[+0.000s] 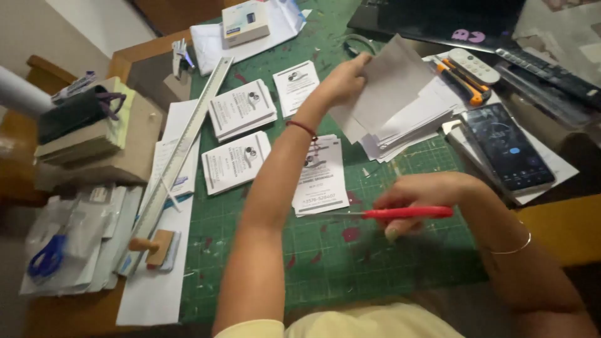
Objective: Cutting printed cards into smaller pieces using scissors on a cutting mat.
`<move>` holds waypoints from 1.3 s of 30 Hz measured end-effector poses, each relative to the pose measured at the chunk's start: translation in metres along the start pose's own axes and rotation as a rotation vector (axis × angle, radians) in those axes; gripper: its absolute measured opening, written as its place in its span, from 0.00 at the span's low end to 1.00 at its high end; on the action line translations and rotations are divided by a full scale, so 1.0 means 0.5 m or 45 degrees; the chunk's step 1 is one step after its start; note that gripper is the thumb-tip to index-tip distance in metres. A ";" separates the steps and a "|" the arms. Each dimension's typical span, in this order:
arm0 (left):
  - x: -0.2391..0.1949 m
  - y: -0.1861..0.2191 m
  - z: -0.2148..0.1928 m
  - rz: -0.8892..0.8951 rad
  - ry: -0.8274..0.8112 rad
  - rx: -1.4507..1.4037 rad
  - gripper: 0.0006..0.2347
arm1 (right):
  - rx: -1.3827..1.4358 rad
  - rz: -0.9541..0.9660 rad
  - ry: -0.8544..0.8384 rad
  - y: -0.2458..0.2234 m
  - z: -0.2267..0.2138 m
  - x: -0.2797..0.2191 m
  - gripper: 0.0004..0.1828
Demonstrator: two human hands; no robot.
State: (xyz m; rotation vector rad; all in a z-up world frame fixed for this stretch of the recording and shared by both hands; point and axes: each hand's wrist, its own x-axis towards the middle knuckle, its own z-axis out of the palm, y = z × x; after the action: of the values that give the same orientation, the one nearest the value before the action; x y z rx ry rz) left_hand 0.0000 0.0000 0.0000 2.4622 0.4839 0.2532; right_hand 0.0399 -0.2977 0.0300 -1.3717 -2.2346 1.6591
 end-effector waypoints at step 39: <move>-0.570 -0.046 0.130 0.255 -0.005 0.648 0.34 | 0.632 -0.559 0.649 0.144 -0.013 0.010 0.23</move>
State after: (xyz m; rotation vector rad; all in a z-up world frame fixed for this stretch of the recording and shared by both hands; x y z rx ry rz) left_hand -0.2486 -0.1308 -0.0844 3.0141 0.3274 0.2271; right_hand 0.0846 -0.2868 -0.0258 -0.9497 -1.5531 1.3772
